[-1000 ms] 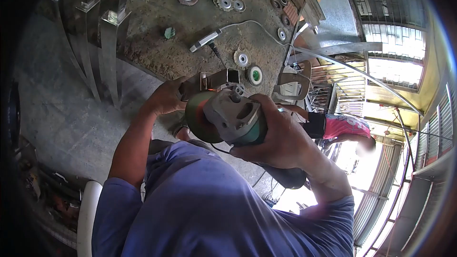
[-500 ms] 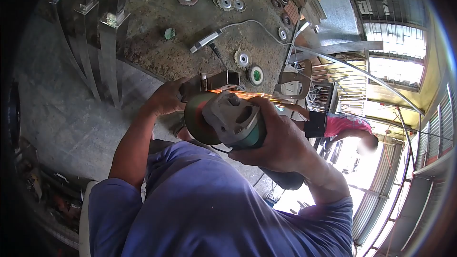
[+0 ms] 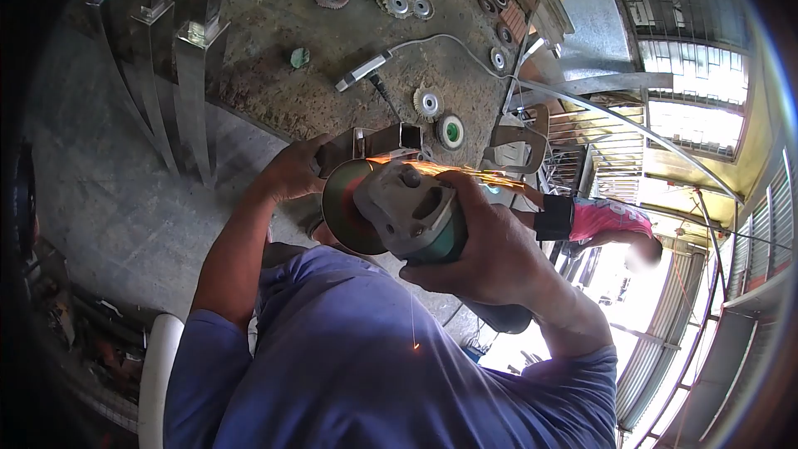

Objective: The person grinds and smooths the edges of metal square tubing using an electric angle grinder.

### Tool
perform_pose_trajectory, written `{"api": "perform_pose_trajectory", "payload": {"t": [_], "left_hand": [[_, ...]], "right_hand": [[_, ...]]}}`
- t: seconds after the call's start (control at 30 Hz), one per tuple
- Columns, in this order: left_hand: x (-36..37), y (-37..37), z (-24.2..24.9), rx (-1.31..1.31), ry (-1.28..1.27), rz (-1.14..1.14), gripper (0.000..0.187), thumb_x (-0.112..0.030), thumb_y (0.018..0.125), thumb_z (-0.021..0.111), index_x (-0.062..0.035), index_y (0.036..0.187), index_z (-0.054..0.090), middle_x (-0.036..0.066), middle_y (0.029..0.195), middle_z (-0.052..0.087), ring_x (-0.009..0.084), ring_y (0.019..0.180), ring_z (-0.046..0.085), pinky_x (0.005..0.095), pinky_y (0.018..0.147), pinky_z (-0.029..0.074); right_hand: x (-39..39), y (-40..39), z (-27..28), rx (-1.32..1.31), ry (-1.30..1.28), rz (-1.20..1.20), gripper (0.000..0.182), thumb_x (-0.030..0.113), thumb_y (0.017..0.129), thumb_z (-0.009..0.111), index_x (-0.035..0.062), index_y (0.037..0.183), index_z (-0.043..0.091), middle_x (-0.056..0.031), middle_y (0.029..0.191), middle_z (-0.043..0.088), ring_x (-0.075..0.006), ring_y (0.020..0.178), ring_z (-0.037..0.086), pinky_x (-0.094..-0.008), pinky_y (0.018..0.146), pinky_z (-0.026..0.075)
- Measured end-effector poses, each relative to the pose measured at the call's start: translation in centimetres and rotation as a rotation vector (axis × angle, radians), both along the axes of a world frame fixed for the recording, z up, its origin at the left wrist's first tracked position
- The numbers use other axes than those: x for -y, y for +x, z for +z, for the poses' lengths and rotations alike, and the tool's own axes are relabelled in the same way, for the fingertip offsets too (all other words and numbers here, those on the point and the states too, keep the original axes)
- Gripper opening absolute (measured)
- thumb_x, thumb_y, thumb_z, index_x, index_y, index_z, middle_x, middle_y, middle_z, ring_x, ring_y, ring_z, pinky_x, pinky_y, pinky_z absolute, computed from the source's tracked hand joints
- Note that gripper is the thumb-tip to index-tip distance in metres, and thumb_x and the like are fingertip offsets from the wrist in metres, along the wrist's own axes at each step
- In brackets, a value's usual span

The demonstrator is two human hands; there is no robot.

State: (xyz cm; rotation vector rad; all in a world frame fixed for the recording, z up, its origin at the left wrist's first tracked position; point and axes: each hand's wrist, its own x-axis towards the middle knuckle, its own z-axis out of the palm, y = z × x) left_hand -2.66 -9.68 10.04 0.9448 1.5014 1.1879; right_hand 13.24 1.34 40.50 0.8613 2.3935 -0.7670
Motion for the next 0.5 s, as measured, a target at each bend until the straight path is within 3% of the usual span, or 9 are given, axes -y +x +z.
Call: {"api": "perform_pose_trajectory", "payload": {"t": [0.07, 0.17, 0.5], "left_hand": [[0.04, 0.1, -0.08, 0.006, 0.022, 0.01, 0.076, -0.032, 0.065, 0.088, -0.0039, 0.13, 0.059, 0.018, 0.106, 0.073, 0.0318, 0.098, 0.071, 0.0386, 0.089, 0.054], [-0.05, 0.11, -0.38, -0.007, 0.043, 0.007, 0.076, -0.032, 0.066, 0.088, -0.004, 0.13, 0.059, 0.018, 0.106, 0.073, 0.0317, 0.098, 0.071, 0.0387, 0.09, 0.054], [0.2, 0.01, 0.3, -0.054, 0.005, 0.021, 0.074, -0.032, 0.066, 0.088, -0.0041, 0.129, 0.059, 0.019, 0.108, 0.073, 0.0329, 0.1, 0.071, 0.0396, 0.091, 0.054]], "right_hand": [[0.03, 0.15, 0.03, 0.016, 0.01, -0.004, 0.105, 0.028, 0.06, 0.097, -0.001, 0.143, 0.04, -0.0186, 0.118, 0.067, -0.0266, 0.111, 0.067, -0.0374, 0.096, 0.051], [-0.26, 0.28, 0.17, -0.023, -0.016, -0.004, 0.101, 0.039, 0.063, 0.093, 0.0028, 0.142, 0.042, -0.0205, 0.116, 0.068, -0.0343, 0.11, 0.068, -0.0418, 0.096, 0.051], [-0.4, -0.26, -0.1, -0.019, -0.046, -0.001, 0.099, 0.039, 0.063, 0.094, 0.0013, 0.139, 0.043, -0.0203, 0.115, 0.068, -0.0329, 0.109, 0.069, -0.0411, 0.095, 0.051]]}}
